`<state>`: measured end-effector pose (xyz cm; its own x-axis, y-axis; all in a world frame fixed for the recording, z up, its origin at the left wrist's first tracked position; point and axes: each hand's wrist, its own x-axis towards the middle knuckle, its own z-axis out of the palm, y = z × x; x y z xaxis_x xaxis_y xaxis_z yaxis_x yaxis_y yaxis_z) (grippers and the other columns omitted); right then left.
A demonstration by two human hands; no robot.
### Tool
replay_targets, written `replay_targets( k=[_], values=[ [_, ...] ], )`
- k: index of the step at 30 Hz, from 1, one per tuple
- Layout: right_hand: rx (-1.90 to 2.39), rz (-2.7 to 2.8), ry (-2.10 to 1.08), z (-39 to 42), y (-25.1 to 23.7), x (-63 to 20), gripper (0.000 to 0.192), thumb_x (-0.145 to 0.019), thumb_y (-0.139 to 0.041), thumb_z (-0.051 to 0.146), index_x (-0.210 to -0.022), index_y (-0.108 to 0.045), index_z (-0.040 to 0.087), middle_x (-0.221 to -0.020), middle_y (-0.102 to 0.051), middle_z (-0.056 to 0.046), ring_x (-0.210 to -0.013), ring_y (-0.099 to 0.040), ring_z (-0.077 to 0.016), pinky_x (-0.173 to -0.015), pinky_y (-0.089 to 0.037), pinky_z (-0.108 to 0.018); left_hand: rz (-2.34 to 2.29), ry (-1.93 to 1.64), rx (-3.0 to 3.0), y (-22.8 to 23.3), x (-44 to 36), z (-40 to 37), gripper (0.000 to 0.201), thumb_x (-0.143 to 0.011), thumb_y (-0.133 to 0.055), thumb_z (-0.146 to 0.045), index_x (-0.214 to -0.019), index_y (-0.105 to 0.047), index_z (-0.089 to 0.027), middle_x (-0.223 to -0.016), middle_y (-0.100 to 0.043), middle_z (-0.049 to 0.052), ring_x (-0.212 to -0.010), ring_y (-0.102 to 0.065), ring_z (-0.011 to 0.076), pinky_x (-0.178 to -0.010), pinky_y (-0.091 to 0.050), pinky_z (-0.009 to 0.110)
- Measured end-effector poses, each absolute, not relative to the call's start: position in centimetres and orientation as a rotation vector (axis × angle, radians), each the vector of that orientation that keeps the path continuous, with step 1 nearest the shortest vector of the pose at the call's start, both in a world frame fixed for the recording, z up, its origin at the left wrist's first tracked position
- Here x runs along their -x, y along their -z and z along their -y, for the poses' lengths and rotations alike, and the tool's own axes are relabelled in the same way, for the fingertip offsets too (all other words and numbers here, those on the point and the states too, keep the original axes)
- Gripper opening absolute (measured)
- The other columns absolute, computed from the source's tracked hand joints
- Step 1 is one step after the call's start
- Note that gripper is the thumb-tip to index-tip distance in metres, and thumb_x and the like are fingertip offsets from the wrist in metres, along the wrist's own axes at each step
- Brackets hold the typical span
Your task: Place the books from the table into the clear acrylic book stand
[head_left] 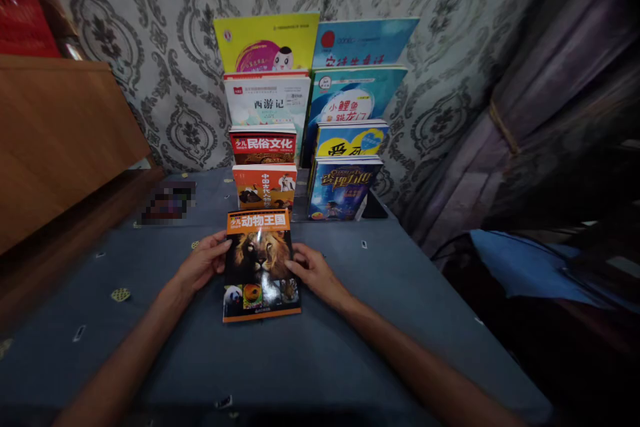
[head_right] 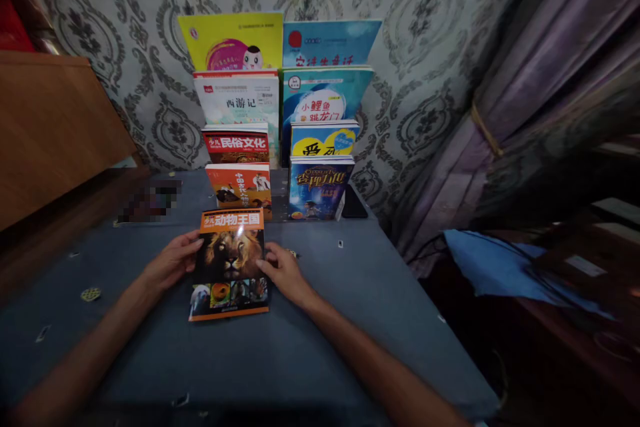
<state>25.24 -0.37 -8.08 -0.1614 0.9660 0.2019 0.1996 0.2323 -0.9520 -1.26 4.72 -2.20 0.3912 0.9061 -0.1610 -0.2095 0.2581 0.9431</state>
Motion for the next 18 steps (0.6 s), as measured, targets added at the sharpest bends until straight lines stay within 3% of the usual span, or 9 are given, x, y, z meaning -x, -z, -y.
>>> replay_targets(
  k=[6, 10, 14, 18],
  values=[
    [1.051, 1.486, -0.978, -0.1, 6.4, -25.5, 0.032, -0.087, -0.064, 0.04, -0.112, -0.063, 0.02, -0.084, -0.07, -0.003, -0.079, -0.065, -0.0208, -0.07, -0.052, -0.03, -0.855, -0.921, -1.167, 0.9, 0.7, -5.3, 0.054, -0.065, -0.091, -0.043, -0.109, -0.072, -0.019, -0.083, -0.074, 0.002, -0.052, -0.059, 0.0083, -0.041, -0.045, 0.016],
    [1.05, 1.543, -0.86, -0.8, 5.3, -25.6, 0.031, -0.09, -0.058, 0.036, -0.116, -0.063, 0.02, -0.096, -0.073, -0.007, -0.091, -0.068, -0.0243, -0.078, -0.054, -0.034, -0.876, -0.988, -1.265, 0.0, 0.1, -6.0, 0.055, -0.067, -0.088, -0.046, -0.113, -0.072, -0.02, -0.1, -0.076, 0.006, -0.063, -0.063, 0.0118, -0.044, -0.044, 0.016],
    [1.156, 1.591, -0.664, -1.7, 4.5, -25.7, 0.032, -0.09, -0.053, 0.03, -0.119, -0.062, 0.019, -0.098, -0.074, -0.007, -0.087, -0.069, -0.0235, -0.077, -0.053, -0.034, -0.901, -1.045, -1.401, -0.9, -0.3, -7.0, 0.061, -0.067, -0.083, -0.05, -0.118, -0.069, -0.02, -0.111, -0.074, 0.007, -0.078, -0.066, 0.0167, -0.05, -0.046, 0.017],
    [1.164, 1.645, -0.51, -2.5, 2.9, -25.7, 0.029, -0.091, -0.05, 0.027, -0.117, -0.062, 0.019, -0.097, -0.074, -0.007, -0.087, -0.068, -0.0226, -0.077, -0.052, -0.032, -0.903, -1.103, -1.554, -1.8, -0.7, -8.1, 0.053, -0.073, -0.075, -0.05, -0.117, -0.067, -0.021, -0.115, -0.072, 0.006, -0.086, -0.065, 0.019, -0.056, -0.048, 0.02]
  ],
)
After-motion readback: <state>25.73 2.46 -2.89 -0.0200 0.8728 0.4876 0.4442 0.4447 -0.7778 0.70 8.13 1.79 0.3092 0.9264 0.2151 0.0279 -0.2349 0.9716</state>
